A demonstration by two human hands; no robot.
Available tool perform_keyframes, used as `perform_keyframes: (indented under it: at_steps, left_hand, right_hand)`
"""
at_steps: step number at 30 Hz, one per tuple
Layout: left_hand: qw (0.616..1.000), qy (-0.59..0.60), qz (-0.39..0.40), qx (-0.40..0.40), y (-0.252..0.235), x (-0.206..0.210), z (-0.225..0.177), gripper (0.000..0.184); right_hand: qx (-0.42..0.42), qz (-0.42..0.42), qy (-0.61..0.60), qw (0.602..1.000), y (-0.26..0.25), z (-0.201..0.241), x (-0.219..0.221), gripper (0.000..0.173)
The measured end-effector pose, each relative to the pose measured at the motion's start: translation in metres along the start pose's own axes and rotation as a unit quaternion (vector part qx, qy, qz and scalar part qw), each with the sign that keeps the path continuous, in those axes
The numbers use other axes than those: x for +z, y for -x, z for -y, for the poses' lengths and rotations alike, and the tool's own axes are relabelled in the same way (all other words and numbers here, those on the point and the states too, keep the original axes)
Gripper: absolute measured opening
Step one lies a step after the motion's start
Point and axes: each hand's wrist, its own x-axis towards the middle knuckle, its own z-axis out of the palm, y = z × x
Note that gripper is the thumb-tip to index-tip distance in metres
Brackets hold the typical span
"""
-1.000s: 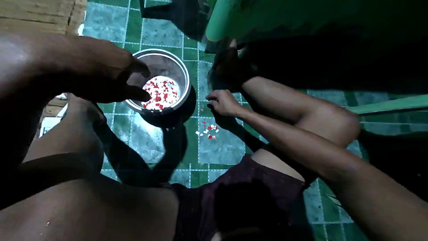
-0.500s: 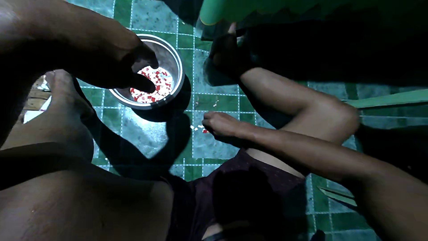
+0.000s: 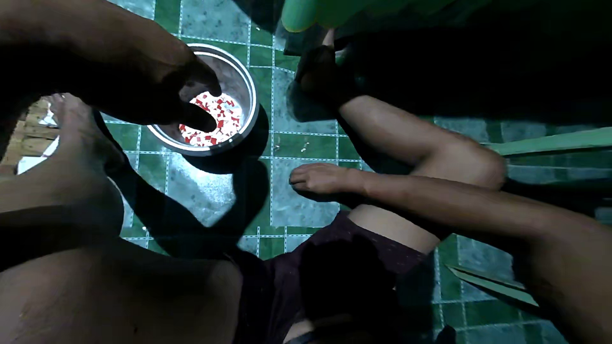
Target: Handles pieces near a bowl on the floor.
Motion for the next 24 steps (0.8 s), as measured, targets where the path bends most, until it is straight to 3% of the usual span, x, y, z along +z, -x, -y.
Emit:
perform_keyframes:
  at_steps: [5, 8, 11, 14, 18, 24]
  left_hand:
    - [0.997, 0.04, -0.071, 0.014, -0.002, 0.007, 0.0, 0.044]
    - [0.998, 0.028, -0.047, 0.01, -0.004, 0.005, -0.003, 0.041]
    - [0.998, 0.046, -0.039, -0.006, -0.003, 0.006, -0.008, 0.041]
    - [0.989, 0.085, -0.121, 0.03, -0.002, 0.019, -0.004, 0.04]
    - [0.977, 0.117, -0.176, 0.031, 0.002, 0.03, -0.003, 0.042]
    - [0.976, 0.103, -0.162, 0.102, 0.0, 0.035, 0.021, 0.058]
  right_hand:
    - [0.158, -0.028, -0.035, 0.986, 0.022, -0.007, -0.011, 0.034]
    - [0.288, -0.002, -0.063, 0.956, 0.023, 0.009, -0.001, 0.052]
    - [0.342, -0.014, -0.062, 0.938, 0.015, 0.029, 0.011, 0.072]
    - [0.312, -0.037, -0.035, 0.949, 0.003, 0.037, 0.024, 0.062]
    - [0.213, -0.064, -0.006, 0.975, -0.001, 0.038, 0.032, 0.029]
    - [0.149, -0.076, 0.003, 0.986, 0.001, 0.035, 0.037, 0.018]
